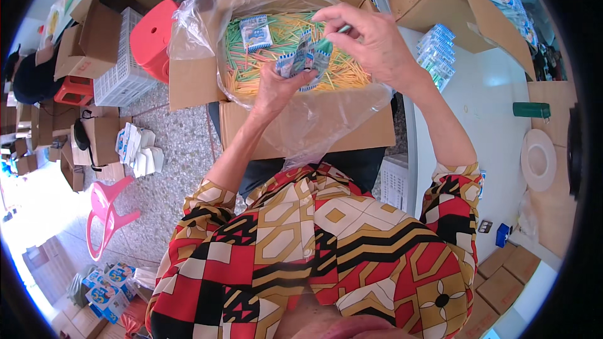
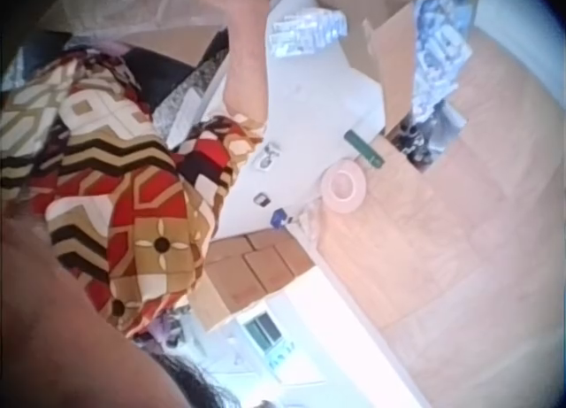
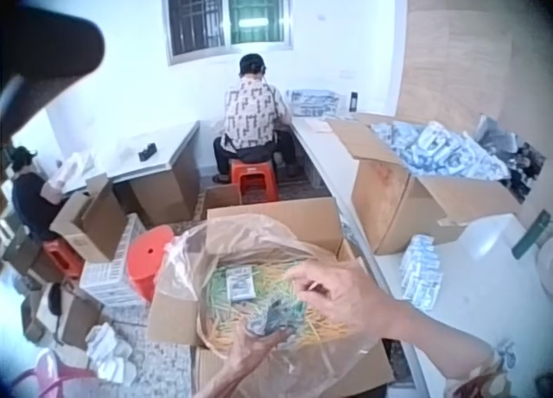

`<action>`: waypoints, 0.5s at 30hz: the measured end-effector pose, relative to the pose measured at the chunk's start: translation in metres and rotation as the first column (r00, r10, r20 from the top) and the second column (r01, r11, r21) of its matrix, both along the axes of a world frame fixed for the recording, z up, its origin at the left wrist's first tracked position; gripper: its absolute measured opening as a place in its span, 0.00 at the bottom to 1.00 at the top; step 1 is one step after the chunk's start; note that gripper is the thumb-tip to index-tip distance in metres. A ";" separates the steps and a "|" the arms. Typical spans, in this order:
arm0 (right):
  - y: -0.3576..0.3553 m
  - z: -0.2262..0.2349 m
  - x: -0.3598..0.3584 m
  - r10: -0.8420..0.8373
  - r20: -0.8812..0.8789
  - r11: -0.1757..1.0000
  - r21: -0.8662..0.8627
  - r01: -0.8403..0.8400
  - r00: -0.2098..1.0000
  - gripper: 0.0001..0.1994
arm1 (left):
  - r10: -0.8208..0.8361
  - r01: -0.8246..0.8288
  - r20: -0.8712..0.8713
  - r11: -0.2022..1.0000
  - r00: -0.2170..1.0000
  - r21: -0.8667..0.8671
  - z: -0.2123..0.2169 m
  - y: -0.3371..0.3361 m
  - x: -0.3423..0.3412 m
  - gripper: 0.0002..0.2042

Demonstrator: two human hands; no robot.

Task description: Packaging small blue packets and green straws into clear plastic bags.

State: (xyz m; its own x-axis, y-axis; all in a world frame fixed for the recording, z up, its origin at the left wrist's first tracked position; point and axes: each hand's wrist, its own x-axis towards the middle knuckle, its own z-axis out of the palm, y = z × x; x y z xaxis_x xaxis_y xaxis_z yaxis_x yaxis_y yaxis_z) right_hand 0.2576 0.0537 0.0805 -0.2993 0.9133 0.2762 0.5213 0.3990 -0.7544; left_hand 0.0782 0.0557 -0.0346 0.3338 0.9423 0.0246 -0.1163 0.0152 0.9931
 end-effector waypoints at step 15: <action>0.012 -0.006 0.010 0.012 -0.110 1.000 0.010 -0.011 0.994 0.15 | -0.009 0.010 0.138 1.000 0.990 -0.010 0.003 -0.005 -0.007 0.12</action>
